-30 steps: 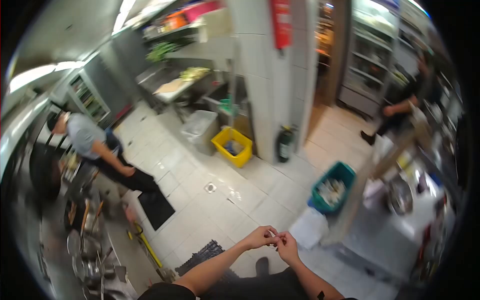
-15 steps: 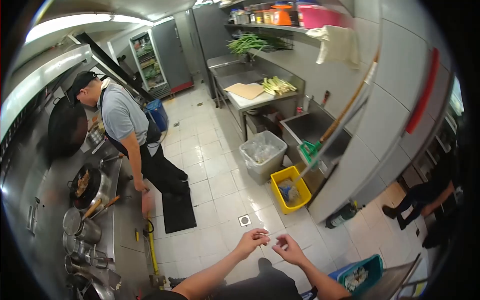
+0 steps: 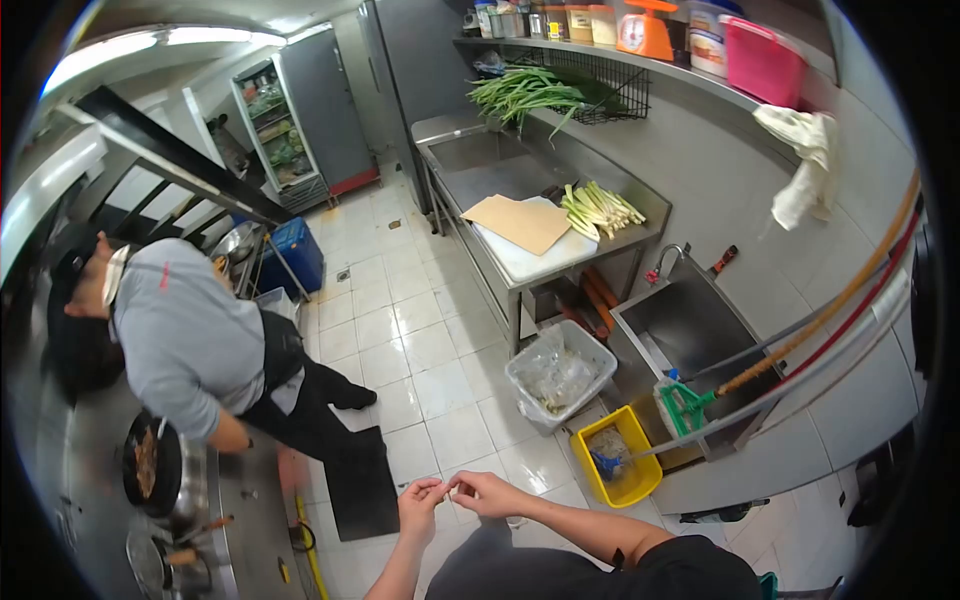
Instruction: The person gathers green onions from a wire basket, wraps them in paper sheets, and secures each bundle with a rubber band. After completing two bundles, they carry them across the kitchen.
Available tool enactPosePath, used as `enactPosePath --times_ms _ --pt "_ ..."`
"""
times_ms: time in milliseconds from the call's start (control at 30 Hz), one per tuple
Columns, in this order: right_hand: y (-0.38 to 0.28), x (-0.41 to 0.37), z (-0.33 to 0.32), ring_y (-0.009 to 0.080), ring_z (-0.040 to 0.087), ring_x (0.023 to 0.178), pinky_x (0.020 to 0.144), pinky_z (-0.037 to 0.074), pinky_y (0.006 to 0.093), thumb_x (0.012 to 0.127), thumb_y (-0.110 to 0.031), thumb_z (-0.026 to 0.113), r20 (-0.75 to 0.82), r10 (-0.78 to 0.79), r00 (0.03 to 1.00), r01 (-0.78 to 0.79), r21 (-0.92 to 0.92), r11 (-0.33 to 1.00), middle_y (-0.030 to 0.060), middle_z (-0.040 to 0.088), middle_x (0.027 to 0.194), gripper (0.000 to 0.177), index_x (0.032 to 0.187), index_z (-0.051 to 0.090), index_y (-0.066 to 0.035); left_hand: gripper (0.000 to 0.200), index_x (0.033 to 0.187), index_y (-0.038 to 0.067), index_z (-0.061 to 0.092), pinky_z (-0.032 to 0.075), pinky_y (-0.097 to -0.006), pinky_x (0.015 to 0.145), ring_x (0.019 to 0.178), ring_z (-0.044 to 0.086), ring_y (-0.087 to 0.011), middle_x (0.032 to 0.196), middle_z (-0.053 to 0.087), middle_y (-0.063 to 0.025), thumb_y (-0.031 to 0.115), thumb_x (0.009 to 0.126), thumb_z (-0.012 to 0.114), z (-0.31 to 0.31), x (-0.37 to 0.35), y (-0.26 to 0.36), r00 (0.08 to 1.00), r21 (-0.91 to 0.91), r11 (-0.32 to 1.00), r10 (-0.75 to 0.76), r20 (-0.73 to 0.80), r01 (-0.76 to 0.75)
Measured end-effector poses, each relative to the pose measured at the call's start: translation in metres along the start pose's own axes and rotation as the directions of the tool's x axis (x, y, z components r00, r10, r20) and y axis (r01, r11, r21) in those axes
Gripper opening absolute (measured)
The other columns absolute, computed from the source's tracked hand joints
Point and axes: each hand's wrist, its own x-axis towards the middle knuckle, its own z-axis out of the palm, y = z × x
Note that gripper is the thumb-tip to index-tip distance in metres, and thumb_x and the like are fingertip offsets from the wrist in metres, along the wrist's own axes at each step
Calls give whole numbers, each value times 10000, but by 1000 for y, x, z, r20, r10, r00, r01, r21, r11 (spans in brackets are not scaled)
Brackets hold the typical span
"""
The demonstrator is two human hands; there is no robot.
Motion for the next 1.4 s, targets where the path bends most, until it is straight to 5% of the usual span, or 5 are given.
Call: enactPosePath --times_ms 233,533,900,1133,1400 --pt "60 82 -158 165 654 780 740 537 328 929 -194 685 -473 168 865 -187 6 982 86 699 852 224 1047 661 -6 149 1052 -22 632 517 -286 656 699 647 -171 925 706 -136 39 917 647 65 210 98 962 -128 983 -98 254 134" --pt "218 207 -410 116 582 616 515 486 298 863 -127 715 -979 89 182 -192 54 980 29 632 798 145 942 642 -31 225 1148 4 621 434 -229 508 519 528 -102 1010 721 -133 110 951 637 133 445 151 922 19 973 -226 315 231" --pt "192 345 -534 300 665 1066 1030 435 437 726 -252 796 -785 471 -402 -497 619 608 193 696 1103 676 1285 523 12 353 1246 -22 594 377 -222 436 516 519 -82 986 720 -96 130 936 672 150 681 156 881 417 865 -403 249 279" --pt "205 331 -507 213 703 869 780 553 354 809 -72 728 -786 602 -141 -115 617 779 121 725 1012 323 1101 678 54 386 1250 -22 579 364 -224 431 537 497 -86 902 690 -71 123 906 676 232 838 148 758 553 765 -563 328 329" --pt "139 316 -404 192 681 897 826 545 347 867 16 632 -656 530 -537 -59 656 753 109 717 1041 292 1156 659 49 136 1003 44 673 367 -222 450 538 459 -53 910 711 -44 164 971 620 278 898 138 318 779 618 -763 562 106"
